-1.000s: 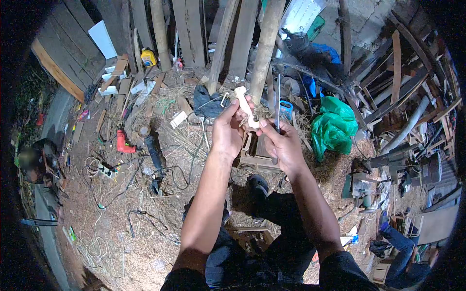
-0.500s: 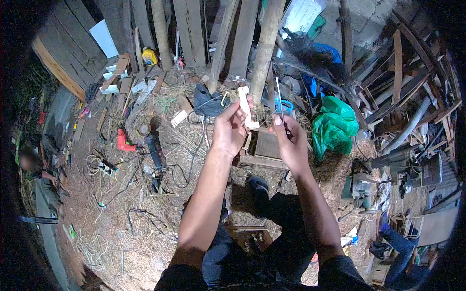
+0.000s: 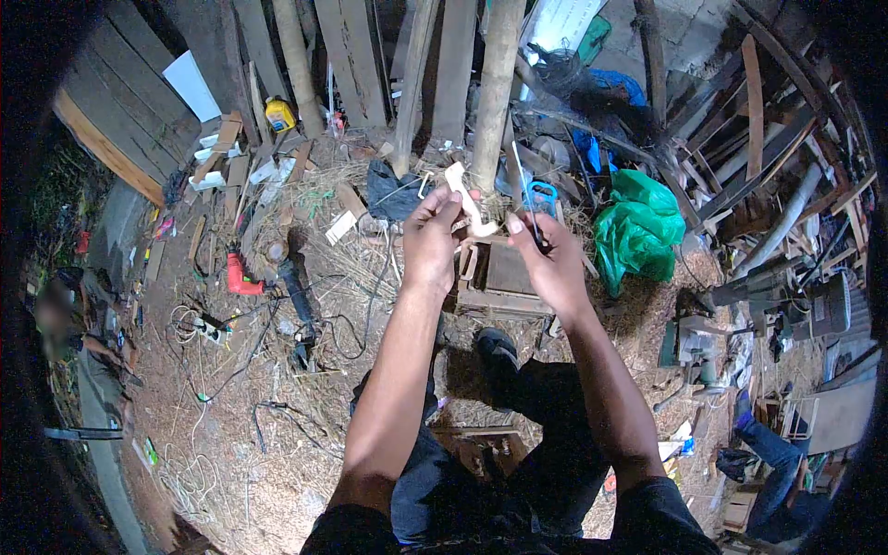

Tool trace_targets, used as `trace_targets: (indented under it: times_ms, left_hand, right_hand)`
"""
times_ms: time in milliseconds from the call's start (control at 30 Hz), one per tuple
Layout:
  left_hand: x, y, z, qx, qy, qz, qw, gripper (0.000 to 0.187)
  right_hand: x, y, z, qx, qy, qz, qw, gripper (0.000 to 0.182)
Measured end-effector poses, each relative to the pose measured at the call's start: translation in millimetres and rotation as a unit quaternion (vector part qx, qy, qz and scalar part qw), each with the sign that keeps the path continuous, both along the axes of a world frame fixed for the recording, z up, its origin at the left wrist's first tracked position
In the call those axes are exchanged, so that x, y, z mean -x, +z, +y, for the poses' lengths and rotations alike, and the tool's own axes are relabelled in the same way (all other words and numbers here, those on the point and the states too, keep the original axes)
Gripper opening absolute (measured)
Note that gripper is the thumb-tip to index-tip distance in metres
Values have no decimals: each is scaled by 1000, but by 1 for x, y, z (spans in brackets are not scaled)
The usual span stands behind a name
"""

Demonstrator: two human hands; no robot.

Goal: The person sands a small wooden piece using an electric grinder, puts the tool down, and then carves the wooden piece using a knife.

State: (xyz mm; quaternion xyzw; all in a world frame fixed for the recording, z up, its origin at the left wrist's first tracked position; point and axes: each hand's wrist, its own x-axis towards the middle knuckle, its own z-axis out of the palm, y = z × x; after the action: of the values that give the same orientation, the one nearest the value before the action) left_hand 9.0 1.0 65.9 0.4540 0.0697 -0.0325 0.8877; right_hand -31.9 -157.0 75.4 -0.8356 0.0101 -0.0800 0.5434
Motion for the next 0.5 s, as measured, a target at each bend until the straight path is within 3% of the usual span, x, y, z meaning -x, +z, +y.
trace_targets:
  times_ms: [233, 333, 500]
  left_hand:
    - [4, -7, -6, 25, -49, -25, 998, 12]
    - [9, -4, -10, 22, -57, 3, 998, 16]
    - [10, 1, -10, -15, -37, 23, 999, 20]
  right_hand:
    - [-2, -2, 1, -292, -29, 75, 953, 26]
    - [-5, -10, -8, -283, -30, 20, 959, 25]
    - [-3, -8, -21, -283, -56, 48, 956, 25]
